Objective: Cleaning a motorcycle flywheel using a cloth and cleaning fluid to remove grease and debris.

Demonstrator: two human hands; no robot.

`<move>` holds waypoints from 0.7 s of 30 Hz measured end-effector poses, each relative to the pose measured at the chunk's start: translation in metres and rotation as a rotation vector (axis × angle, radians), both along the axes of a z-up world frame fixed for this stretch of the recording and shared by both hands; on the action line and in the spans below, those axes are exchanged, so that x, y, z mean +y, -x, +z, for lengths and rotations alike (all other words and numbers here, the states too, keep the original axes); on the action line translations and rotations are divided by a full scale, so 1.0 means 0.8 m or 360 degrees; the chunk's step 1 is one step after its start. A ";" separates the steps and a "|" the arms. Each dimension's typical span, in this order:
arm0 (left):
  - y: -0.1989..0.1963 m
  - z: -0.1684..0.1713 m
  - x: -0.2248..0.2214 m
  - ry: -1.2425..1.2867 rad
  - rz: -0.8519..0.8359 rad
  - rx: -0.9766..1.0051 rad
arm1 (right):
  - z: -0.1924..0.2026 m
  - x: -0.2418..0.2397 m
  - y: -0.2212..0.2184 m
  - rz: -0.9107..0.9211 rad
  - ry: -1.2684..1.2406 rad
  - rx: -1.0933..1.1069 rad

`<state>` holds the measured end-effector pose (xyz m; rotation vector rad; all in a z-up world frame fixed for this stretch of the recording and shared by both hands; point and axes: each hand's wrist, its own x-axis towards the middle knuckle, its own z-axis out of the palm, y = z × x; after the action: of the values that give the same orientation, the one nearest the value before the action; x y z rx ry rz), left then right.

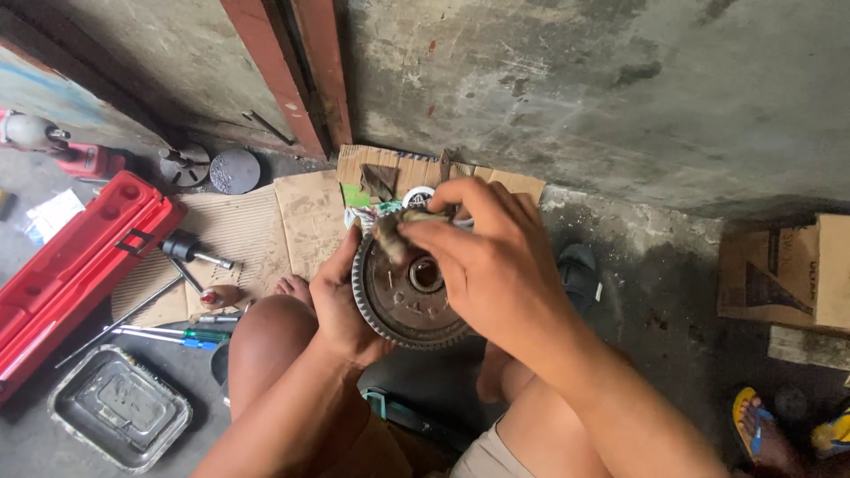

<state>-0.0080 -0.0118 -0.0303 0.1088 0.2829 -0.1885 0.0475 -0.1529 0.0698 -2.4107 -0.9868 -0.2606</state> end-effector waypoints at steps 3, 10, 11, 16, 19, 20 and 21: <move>-0.002 0.000 0.001 -0.0002 0.0002 -0.0197 | 0.008 0.004 0.004 0.0074 -0.0129 0.0073; 0.005 -0.010 0.001 -0.0030 -0.0014 0.0115 | 0.003 0.013 0.006 0.0089 -0.0290 0.0120; 0.005 -0.007 -0.001 0.0040 -0.0028 0.0083 | 0.003 0.013 -0.002 0.0078 -0.0388 0.0176; 0.009 -0.022 0.010 0.0164 -0.0059 -0.0046 | 0.013 0.012 0.014 0.0351 -0.0354 0.0314; 0.011 -0.021 0.008 0.0187 -0.0100 -0.0046 | 0.008 0.013 0.002 0.0297 -0.0385 0.0264; 0.006 -0.019 0.007 0.0230 -0.0141 -0.0102 | 0.007 0.014 -0.008 0.0228 -0.0441 0.0192; 0.014 -0.021 0.009 0.0227 -0.0145 -0.0102 | 0.010 0.013 0.006 0.0224 -0.0444 0.0192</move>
<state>-0.0195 -0.0050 -0.0474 -0.0139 0.2003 -0.2946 0.0428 -0.1427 0.0775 -2.0709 -0.9895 -0.1861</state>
